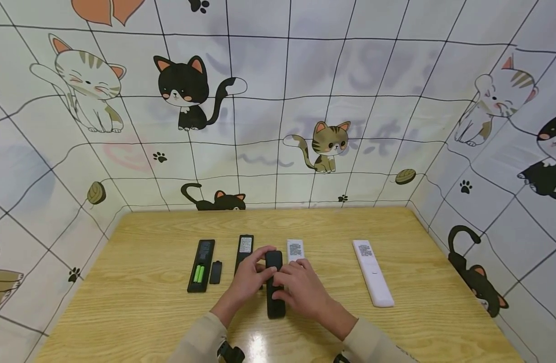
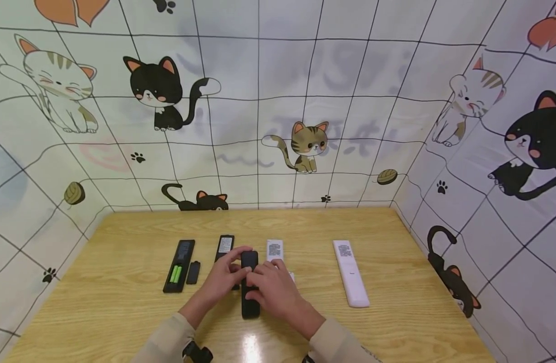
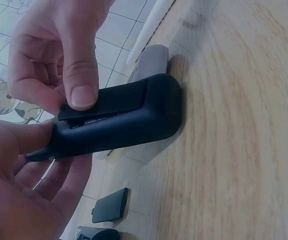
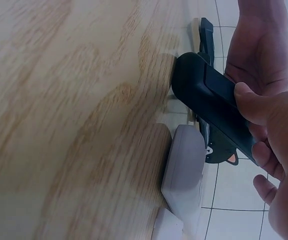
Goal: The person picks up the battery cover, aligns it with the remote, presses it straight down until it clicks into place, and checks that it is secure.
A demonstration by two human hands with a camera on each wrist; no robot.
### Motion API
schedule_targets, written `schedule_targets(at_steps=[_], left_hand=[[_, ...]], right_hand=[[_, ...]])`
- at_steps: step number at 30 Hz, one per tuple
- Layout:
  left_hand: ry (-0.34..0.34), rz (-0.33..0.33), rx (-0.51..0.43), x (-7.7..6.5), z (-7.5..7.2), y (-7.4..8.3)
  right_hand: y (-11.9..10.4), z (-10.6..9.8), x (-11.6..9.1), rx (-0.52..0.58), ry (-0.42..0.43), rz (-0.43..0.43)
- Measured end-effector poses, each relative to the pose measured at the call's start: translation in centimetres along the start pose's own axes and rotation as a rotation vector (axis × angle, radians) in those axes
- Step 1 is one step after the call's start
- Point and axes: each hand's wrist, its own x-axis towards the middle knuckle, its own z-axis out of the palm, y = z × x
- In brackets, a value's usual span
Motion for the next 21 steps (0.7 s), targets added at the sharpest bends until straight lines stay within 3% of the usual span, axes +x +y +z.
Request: schedule_targets(at_steps=[5, 12, 21], left_hand=[[-0.007, -0.006, -0.009, -0.2, 0.0, 0.5], [-0.019, 0.000, -0.005, -1.4, -0.4, 3.0], [-0.014, 0.001, -0.001, -1.5, -0.3, 3.3]], right_hand=[[-0.1, 0.1, -0.1, -0.002, 0.003, -0.004], [0.0, 0.0, 0.0, -0.002, -0.031, 0.005], [0.2, -0.2, 0.2, -0.012, -0.034, -0.010]])
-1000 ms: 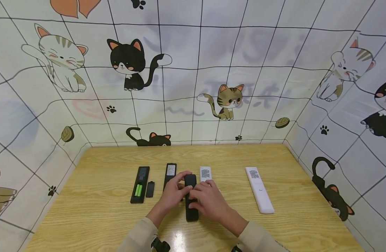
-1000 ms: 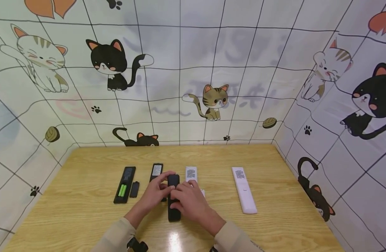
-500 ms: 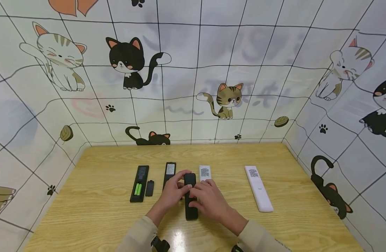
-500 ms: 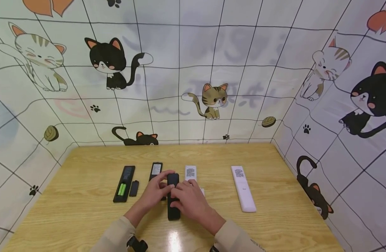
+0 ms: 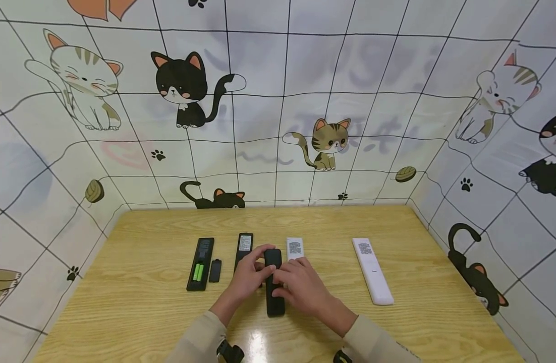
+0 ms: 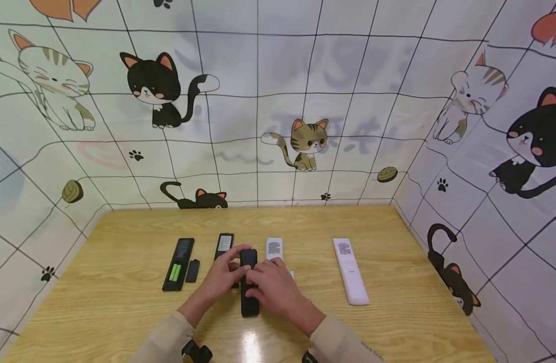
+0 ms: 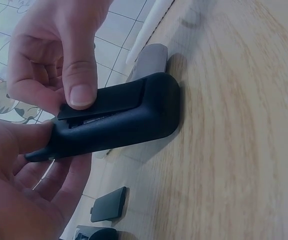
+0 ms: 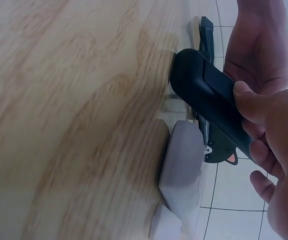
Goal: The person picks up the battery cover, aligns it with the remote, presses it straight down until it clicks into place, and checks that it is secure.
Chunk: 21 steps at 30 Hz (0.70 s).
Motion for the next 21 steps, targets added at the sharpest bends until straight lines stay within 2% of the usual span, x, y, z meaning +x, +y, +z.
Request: schedule_targets(at_steps=[8, 16, 21], left_hand=[[0.002, -0.004, 0.011, 0.1, 0.0, -0.2], [0.018, -0.001, 0.001, 1.2, 0.2, -3.2], [0.015, 0.003, -0.003, 1.4, 0.2, -3.6]], right_hand=[[-0.1, 0.2, -0.1, -0.017, 0.001, 0.010], [-0.1, 0.4, -0.3, -0.058, 0.044, 0.011], [-0.1, 0.4, -0.4, -0.063, 0.044, 0.013]])
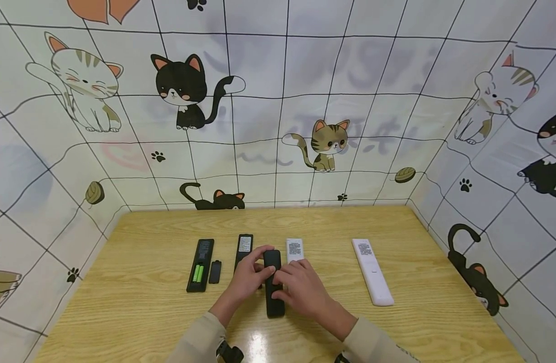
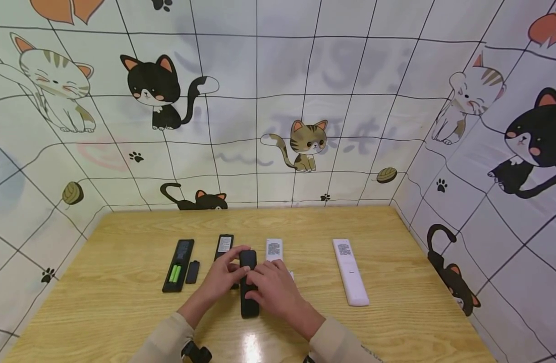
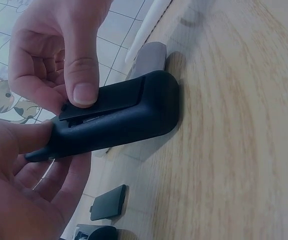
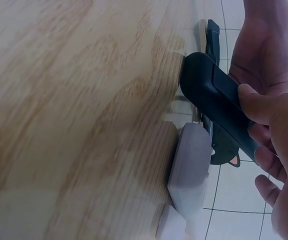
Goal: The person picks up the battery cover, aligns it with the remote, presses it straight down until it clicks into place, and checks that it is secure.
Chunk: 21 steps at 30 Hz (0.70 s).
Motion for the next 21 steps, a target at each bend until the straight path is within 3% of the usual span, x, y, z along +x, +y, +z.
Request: schedule_targets(at_steps=[11, 21], left_hand=[[0.003, 0.000, 0.017, 0.04, 0.01, 0.04], [0.006, -0.004, 0.013, 0.07, 0.01, -0.07]], right_hand=[[-0.08, -0.40, 0.23, 0.040, -0.036, 0.012], [-0.05, -0.16, 0.15, 0.013, -0.041, 0.005]])
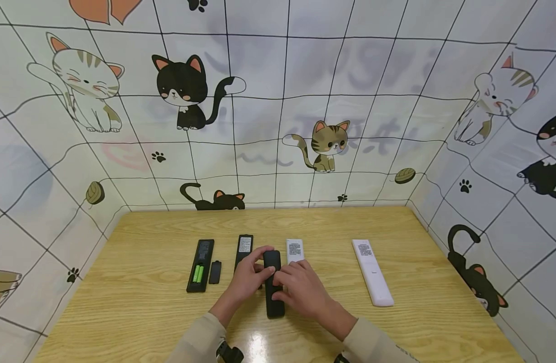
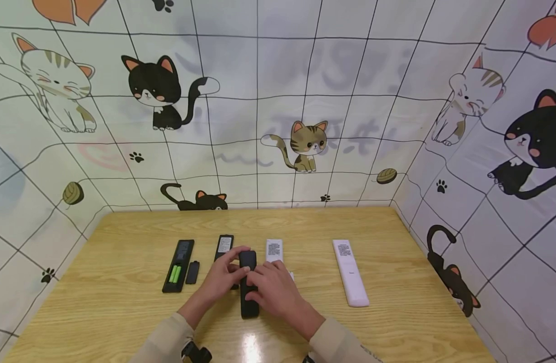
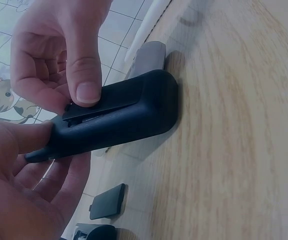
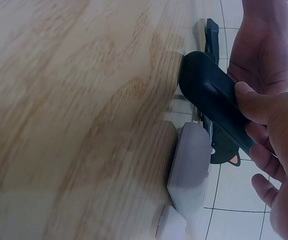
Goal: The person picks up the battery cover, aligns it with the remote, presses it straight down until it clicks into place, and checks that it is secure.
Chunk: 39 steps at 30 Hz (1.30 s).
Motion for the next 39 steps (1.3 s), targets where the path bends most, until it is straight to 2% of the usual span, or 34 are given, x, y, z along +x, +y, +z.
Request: schedule_targets(at_steps=[6, 10, 15, 18, 21, 28, 39], left_hand=[[0.004, -0.005, -0.002, -0.1, 0.0, 0.2], [0.003, -0.004, -0.007, -0.6, 0.0, 1.4], [-0.010, -0.002, -0.007, -1.4, -0.2, 3.4], [-0.013, -0.002, -0.012, -1.7, -0.3, 3.8], [-0.012, -0.001, -0.017, -1.8, -0.3, 3.9], [-0.011, 0.003, -0.011, -1.5, -0.2, 3.3], [-0.017, 0.013, 0.004, -1.9, -0.3, 4.0]], right_hand=[[0.0, 0.2, -0.1, -0.031, 0.033, -0.015], [0.1, 0.2, -0.2, -0.020, 0.016, 0.010], [0.1, -0.2, -0.1, 0.103, -0.057, 0.172], [0.3, -0.3, -0.1, 0.160, -0.091, 0.274], [0.4, -0.2, -0.1, 0.186, -0.110, 0.331], [0.2, -0.1, 0.3, 0.207, -0.177, 0.334], [0.3, 0.1, 0.4, 0.286, -0.198, 0.356]])
